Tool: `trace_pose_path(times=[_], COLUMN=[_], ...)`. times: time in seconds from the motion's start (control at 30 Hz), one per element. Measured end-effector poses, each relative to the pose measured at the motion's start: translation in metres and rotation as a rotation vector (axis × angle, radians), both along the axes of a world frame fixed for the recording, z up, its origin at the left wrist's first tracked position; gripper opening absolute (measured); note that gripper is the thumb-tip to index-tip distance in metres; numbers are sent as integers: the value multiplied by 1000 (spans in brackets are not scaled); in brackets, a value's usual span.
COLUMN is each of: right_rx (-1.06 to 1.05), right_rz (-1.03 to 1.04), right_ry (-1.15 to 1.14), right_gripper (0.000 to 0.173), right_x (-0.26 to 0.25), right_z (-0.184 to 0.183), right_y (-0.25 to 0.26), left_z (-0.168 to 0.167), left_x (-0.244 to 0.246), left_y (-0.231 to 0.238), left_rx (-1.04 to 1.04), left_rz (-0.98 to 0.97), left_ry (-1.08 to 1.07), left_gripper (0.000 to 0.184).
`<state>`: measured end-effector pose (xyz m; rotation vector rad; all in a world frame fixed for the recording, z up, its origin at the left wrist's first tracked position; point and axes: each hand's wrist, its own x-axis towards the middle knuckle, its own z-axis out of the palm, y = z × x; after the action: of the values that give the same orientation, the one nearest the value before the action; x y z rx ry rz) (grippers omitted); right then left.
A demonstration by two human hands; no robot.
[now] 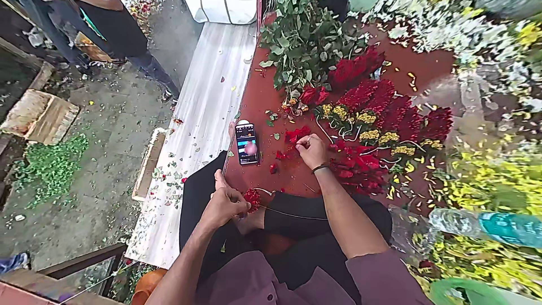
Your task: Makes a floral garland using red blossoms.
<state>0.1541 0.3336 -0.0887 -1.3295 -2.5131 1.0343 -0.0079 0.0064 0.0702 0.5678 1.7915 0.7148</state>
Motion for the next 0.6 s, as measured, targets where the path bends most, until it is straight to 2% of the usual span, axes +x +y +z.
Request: trace_pose_path(times=[0.1,0.27,0.37,0.6], right_rx=[-264,-547,-567,-479], right_rz=[-206,-345,-361,-368], right_ry=[228,330,336,279], right_gripper=[18,35,43,40], right_x=[13,31,36,39], right_z=[21,48,44,12], right_y=[1,-21,-30,-27], left_z=[-1,5,7,13], left_x=[-1,10,16,19], left_y=[-4,-2,-7,-20], left_rx=[-2,19,25,1], left_rz=[-15,-16,-12,-13], left_ry=[17,-3,-19,24], left_gripper=[16,15,15,16])
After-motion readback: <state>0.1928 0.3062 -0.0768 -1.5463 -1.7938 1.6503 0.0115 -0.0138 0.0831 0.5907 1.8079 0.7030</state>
